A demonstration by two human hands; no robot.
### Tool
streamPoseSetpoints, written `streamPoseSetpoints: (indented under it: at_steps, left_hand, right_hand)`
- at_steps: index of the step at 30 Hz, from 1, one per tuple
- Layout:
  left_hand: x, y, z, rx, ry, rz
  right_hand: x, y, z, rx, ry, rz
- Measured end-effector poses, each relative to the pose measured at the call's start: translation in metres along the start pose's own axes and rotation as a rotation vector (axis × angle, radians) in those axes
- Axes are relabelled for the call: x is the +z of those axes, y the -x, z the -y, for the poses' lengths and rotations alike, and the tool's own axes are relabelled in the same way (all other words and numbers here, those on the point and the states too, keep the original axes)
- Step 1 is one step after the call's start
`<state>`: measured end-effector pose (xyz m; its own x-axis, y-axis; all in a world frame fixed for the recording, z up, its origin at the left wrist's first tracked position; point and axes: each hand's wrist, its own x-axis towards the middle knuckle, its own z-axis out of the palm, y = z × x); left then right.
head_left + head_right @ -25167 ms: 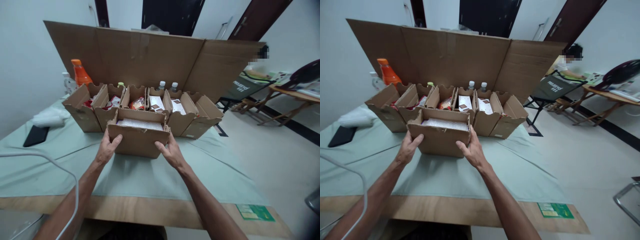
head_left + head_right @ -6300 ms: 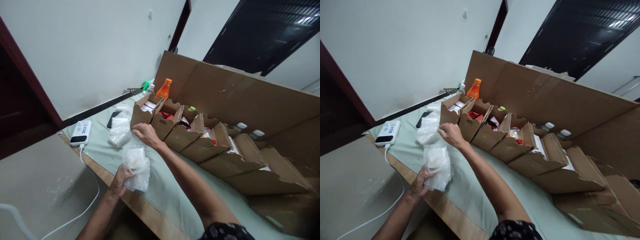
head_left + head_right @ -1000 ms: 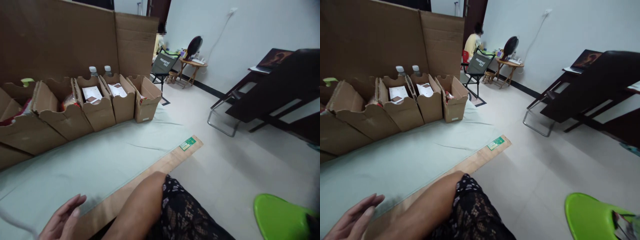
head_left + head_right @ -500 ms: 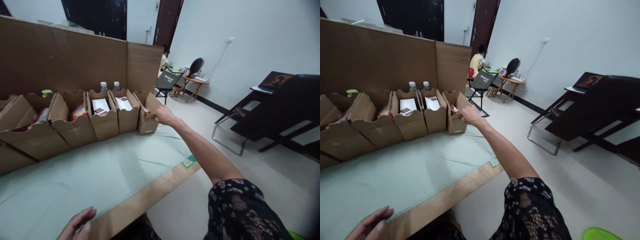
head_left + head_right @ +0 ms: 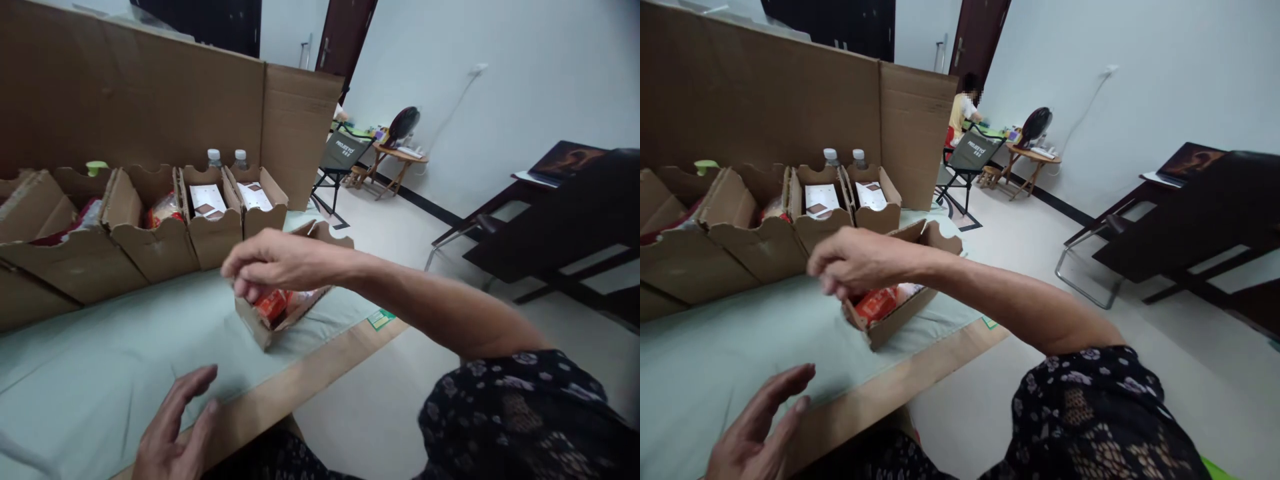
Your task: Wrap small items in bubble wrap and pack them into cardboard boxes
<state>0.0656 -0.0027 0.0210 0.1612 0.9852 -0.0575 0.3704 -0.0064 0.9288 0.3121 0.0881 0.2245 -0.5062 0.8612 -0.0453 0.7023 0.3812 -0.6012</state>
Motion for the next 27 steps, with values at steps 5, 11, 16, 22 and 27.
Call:
streamPoseSetpoints:
  at_steps: [5, 11, 16, 22, 27]
  left_hand:
    - [0.016, -0.011, 0.002, 0.104, 0.089, 0.024]
    - [0.053, -0.024, 0.021, 0.156, 0.064, 0.056]
    - [0.079, -0.037, 0.009, 0.239, 0.060, 0.016]
    - [0.051, -0.084, -0.007, 0.108, 0.071, -0.103]
    - [0.035, -0.138, -0.008, 0.164, 0.164, -0.022]
  right_hand:
    - [-0.013, 0.055, -0.030, -0.064, -0.227, -0.813]
    - [0.060, 0.127, -0.174, 0.481, -0.708, -1.272]
    - [0.138, 0.108, -0.186, 0.453, -0.987, -1.078]
    - [0.143, 0.061, -0.174, 0.357, -1.107, -0.927]
    - [0.139, 0.031, -0.180, 0.278, -1.079, -0.958]
